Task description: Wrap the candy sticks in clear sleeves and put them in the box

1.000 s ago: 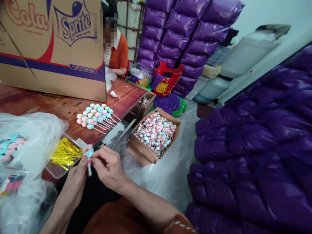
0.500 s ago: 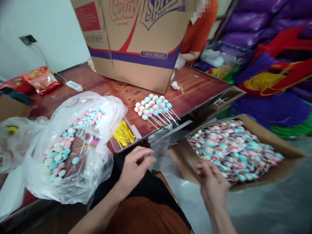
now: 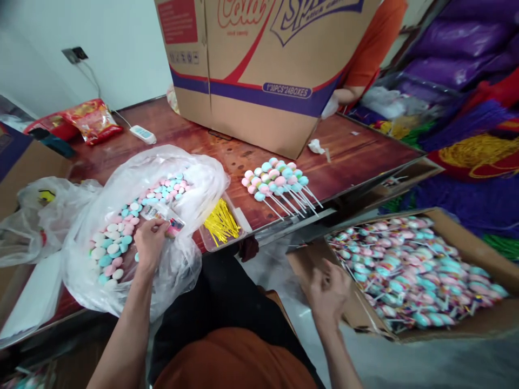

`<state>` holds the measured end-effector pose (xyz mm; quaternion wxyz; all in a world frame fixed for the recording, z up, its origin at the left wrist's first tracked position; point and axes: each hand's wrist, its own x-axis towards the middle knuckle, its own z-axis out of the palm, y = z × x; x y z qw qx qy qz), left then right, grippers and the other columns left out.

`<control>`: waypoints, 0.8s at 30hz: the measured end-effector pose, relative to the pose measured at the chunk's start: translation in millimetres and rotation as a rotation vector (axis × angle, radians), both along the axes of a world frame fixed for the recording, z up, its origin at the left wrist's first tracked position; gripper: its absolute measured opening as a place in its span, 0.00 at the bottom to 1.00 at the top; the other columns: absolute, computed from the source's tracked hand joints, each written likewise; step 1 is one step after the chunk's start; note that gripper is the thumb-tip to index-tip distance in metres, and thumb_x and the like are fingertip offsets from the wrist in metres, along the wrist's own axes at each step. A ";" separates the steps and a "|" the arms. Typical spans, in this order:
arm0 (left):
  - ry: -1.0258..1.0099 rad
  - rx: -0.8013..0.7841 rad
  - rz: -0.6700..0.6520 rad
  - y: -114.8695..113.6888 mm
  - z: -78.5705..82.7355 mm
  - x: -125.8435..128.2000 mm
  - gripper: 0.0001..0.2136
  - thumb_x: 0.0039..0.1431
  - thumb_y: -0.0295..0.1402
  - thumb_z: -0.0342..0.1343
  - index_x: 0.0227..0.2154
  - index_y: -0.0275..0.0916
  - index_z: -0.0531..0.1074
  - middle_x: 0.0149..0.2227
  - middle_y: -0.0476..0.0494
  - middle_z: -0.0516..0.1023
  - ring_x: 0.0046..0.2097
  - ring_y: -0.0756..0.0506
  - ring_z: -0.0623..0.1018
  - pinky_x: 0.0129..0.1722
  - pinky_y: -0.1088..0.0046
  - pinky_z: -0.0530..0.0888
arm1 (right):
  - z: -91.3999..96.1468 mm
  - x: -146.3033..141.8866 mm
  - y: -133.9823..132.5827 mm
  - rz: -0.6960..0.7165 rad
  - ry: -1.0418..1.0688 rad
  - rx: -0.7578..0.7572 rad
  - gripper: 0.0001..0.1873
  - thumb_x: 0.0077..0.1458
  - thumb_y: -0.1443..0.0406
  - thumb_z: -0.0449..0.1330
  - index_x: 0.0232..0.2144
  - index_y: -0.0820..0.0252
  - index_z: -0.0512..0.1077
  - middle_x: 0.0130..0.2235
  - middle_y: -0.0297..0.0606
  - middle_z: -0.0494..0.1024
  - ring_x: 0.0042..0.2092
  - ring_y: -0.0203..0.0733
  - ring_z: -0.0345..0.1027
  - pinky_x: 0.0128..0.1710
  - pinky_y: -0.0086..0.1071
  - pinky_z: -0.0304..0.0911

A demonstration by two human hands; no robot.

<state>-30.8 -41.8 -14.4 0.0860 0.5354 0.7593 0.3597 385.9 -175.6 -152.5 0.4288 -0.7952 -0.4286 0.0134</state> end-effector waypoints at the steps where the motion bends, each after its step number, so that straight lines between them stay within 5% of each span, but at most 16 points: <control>1: -0.002 0.001 -0.001 -0.1 -0.5 0.5 0.07 0.55 0.36 0.58 0.31 0.40 0.78 0.30 0.44 0.79 0.32 0.43 0.76 0.40 0.65 0.71 | 12.9 -16.5 6.4 0.065 0.025 0.043 0.22 0.56 0.56 0.55 0.46 0.64 0.76 0.44 0.51 0.74 0.42 0.51 0.71 0.42 0.47 0.70; 8: 0.006 0.046 -0.013 -0.9 1.5 0.3 0.12 0.52 0.38 0.62 0.39 0.41 0.80 0.42 0.39 0.79 0.36 0.42 0.76 0.42 0.64 0.71 | 97.8 -103.5 39.1 0.438 0.068 0.195 0.13 0.64 0.63 0.55 0.45 0.58 0.76 0.45 0.46 0.76 0.45 0.46 0.73 0.49 0.44 0.70; 13: -0.055 0.060 0.016 4.2 3.7 -5.9 0.06 0.52 0.33 0.61 0.30 0.39 0.81 0.35 0.40 0.82 0.35 0.41 0.78 0.41 0.65 0.71 | 126.3 -140.5 42.3 0.617 0.095 0.285 0.13 0.65 0.69 0.55 0.47 0.57 0.77 0.44 0.45 0.77 0.47 0.44 0.74 0.49 0.39 0.70; 17: -0.123 0.128 0.046 -5.1 15.8 4.3 0.11 0.58 0.37 0.58 0.36 0.36 0.82 0.37 0.38 0.83 0.35 0.42 0.78 0.40 0.65 0.72 | 145.9 -163.1 41.8 0.748 0.202 0.323 0.13 0.63 0.71 0.55 0.43 0.56 0.79 0.43 0.43 0.79 0.46 0.43 0.74 0.50 0.38 0.70; 24: -0.265 0.391 -0.145 -41.9 53.3 72.6 0.07 0.60 0.35 0.60 0.35 0.42 0.82 0.36 0.43 0.79 0.39 0.44 0.78 0.41 0.69 0.73 | 176.0 -212.5 71.1 0.858 0.890 0.109 0.11 0.57 0.61 0.63 0.42 0.59 0.78 0.39 0.40 0.82 0.39 0.43 0.75 0.41 0.36 0.72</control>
